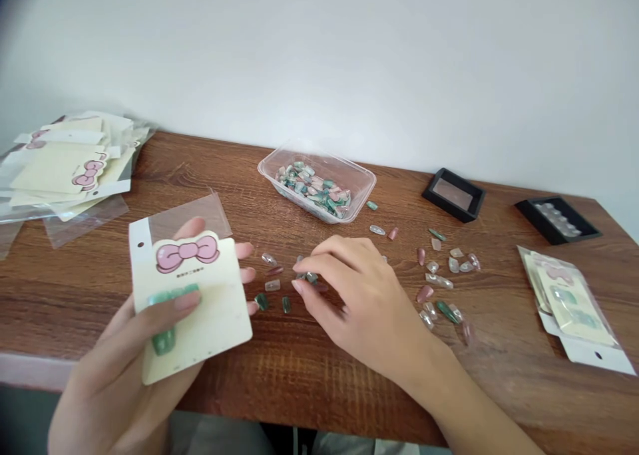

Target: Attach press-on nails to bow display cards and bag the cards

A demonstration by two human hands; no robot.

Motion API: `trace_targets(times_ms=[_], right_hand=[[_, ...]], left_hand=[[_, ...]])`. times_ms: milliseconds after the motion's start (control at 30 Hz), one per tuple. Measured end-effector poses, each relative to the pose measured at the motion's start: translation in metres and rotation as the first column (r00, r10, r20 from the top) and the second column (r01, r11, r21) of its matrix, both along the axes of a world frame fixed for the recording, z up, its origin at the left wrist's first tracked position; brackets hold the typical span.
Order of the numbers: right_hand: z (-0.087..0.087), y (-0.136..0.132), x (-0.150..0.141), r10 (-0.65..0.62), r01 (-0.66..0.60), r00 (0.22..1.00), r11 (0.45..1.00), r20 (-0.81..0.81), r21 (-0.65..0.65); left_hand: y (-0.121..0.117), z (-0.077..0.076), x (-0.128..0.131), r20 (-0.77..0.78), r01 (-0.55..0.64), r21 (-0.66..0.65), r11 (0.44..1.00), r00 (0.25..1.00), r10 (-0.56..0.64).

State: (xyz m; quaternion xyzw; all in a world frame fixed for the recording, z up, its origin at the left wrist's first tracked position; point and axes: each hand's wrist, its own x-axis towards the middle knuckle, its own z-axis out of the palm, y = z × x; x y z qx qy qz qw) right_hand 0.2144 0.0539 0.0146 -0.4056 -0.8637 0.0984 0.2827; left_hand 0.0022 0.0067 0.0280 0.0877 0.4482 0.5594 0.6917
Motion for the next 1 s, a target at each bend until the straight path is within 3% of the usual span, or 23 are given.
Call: trace_targets(times_ms=[167,300,600,1000], right_hand=[[-0.011,0.002,-0.003,0.172,-0.149,0.976,0.975,0.132,-0.165],[-0.016,0.001,-0.005,0.224,-0.184,0.957,0.960,0.183,-0.212],[-0.021,0.003,-0.003,0.240,-0.192,0.952,0.952,0.189,-0.240],[-0.020,0.005,-0.006,0.244,-0.196,0.951,0.950,0.188,-0.243]], left_hand=[[0.003,-0.008,-0.012,-0.090,-0.114,0.103,0.988,0.988,0.123],[0.003,-0.011,-0.012,-0.082,-0.116,0.097,0.989,0.989,0.124],[0.001,-0.007,-0.017,0.041,-0.070,0.098,0.993,0.997,0.067],[0.004,0.002,-0.008,-0.064,-0.043,0.012,0.999,0.997,0.044]])
